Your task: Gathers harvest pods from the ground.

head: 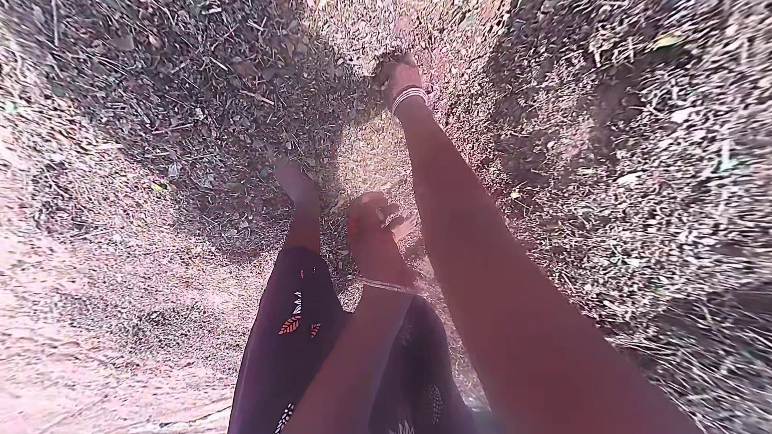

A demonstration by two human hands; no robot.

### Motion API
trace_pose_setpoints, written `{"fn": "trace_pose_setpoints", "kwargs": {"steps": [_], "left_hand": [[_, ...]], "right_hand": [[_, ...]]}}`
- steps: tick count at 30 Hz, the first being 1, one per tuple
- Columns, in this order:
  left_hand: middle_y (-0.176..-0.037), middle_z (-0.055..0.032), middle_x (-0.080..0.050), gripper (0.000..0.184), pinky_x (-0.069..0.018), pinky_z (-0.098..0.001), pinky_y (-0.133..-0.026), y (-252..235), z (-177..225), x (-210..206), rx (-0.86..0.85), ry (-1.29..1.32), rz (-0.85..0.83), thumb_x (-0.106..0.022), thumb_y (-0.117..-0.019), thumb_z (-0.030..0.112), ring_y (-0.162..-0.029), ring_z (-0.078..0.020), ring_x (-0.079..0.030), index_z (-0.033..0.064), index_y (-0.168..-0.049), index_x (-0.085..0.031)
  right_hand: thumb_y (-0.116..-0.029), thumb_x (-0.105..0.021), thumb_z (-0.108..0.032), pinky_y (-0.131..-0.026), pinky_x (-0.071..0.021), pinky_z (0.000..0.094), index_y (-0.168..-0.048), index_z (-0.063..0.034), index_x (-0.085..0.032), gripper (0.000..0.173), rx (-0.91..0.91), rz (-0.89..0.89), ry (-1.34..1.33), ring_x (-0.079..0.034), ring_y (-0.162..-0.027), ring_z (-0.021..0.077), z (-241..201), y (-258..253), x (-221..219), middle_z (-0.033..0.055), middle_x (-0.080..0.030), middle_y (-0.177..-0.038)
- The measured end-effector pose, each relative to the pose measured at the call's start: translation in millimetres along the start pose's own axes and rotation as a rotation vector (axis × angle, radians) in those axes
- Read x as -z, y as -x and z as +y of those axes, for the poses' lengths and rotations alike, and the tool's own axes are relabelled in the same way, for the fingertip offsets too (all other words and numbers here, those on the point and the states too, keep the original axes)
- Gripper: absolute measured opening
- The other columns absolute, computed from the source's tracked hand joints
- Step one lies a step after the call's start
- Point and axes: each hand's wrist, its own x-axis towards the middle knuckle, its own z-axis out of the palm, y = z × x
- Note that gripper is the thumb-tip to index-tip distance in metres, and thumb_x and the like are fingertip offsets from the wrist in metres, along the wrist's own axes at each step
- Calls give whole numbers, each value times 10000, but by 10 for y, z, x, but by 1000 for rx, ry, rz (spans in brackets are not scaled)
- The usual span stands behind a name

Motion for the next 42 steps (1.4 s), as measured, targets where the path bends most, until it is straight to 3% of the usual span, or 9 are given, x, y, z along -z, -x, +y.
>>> {"fn": "trace_pose_setpoints", "kwargs": {"steps": [5,9,14,22,25,30,35,38,42], "left_hand": [[-914,-7,-557,339,-537,-295,-772,-34,-102,67,10,19,-38,-288,-1128,321,-839,-129,-616,121,-1023,-541],[-889,12,-550,372,-528,-336,-830,-48,-171,58,62,102,5,-300,-1125,369,-843,-138,-608,147,-988,-565],[-1018,-8,-557,428,-514,-349,-886,-112,-116,105,78,138,45,-249,-1121,446,-952,-148,-609,138,-1181,-540],[-673,65,-553,493,-546,-289,-755,-148,-237,193,-24,253,-416,-278,-1110,296,-699,-91,-607,213,-698,-536],[-627,65,-522,534,-535,-275,-709,-143,-283,217,-27,266,-436,-262,-1116,360,-639,-89,-583,213,-669,-515],[-676,55,-544,535,-547,-279,-688,-164,-310,214,13,253,-179,-243,-1112,470,-646,-100,-595,205,-746,-529],[-863,21,-615,540,-554,-341,-828,-153,-327,197,3,158,-106,-206,-1111,487,-840,-142,-650,161,-908,-586],[-907,11,-604,532,-537,-365,-884,-160,-320,192,13,141,-80,-205,-1112,490,-891,-158,-643,154,-958,-588],[-875,25,-605,515,-544,-335,-839,-131,-292,172,23,148,-42,-228,-1113,484,-837,-139,-640,162,-952,-596]], "right_hand": [[-949,-647,-109,-1059,-496,503,-1317,-17,-624,381,-169,258,-415,-653,-1221,336,0,228,73,196,-684,-1286],[-981,-585,-22,-819,-642,383,-1268,2,-621,290,89,371,-924,-749,-925,209,81,874,121,144,-723,-1100],[-980,-597,-60,-783,-616,261,-1192,21,-663,237,559,-181,-1077,-695,-872,69,126,2247,428,50,-713,-1096],[-1063,-493,-169,-767,-594,345,-1329,-48,-572,303,-281,189,-1363,-702,-884,175,980,1736,-101,92,-697,-1136],[-1052,-501,-125,-818,-586,382,-1369,-26,-565,339,-421,222,-1249,-697,-987,231,1108,1385,-367,156,-667,-1221],[-1011,-549,-89,-1041,-522,430,-1309,-39,-662,322,-49,191,-666,-676,-1178,247,580,818,-304,153,-697,-1282],[-941,-617,-61,-1174,-413,480,-1442,-110,-600,504,-54,204,-230,-428,-1475,326,9,170,-27,129,-417,-1623],[-965,-619,-77,-1140,-411,609,-1487,-61,-539,529,-55,43,-48,-350,-1500,439,-44,-65,41,194,-396,-1620],[-987,-571,-100,-1113,-442,586,-1371,-57,-636,391,-85,61,-131,-568,-1341,409,49,250,178,231,-624,-1397]]}}
